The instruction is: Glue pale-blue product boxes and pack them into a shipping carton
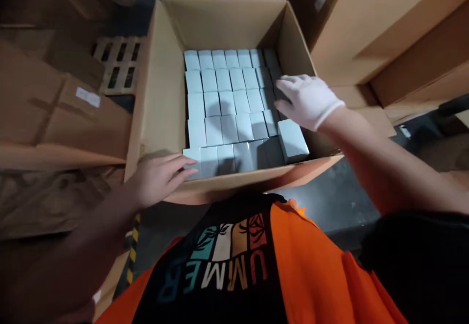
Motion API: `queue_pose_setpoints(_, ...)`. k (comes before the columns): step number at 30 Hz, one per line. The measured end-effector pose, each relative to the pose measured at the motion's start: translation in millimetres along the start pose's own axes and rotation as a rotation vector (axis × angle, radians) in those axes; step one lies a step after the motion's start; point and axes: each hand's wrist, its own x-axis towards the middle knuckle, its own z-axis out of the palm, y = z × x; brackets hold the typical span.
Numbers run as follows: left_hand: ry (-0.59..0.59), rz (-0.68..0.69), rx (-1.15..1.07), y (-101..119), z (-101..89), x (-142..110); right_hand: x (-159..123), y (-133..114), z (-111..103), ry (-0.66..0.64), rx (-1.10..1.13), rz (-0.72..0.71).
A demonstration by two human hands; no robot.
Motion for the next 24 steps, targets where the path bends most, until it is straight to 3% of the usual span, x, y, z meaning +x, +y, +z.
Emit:
queue_pose_setpoints(2,-0.106,0.089,0.084,16,-6.4,52,-69,30,-2,0.054,-0.018,0.014)
queue_pose_setpoints(5,-0.171,0.347,0.212,59,6.1,144,-154,20,17,0.160,0.110,-0.071)
queue_pose_setpoints(7,-0.198,0.558,0.225,88,29.4,201,-183,-9,33,0.184,0.108,-0.125)
queue_pose_setpoints(10,-0.219,0.822,0.241,117,70.6,260,-195,-48,50,0.261,-0.017,-0.023)
queue_pose_setpoints(13,-0.222,0.991,0.311,127,92.7,277,-195,-65,55,0.336,0.013,0.041)
queue_pose_setpoints(18,-0.195,1.202,0.369,142,82.5,257,-202,-75,53,0.388,0.191,0.045)
queue_pose_setpoints(20,-0.195,1.217,0.391,155,83.1,258,-204,-79,53,0.392,0.222,0.062)
queue_pose_setpoints(24,-0.362,1.113,0.316,177,108.6,274,-205,-82,55,0.406,0.284,0.076)
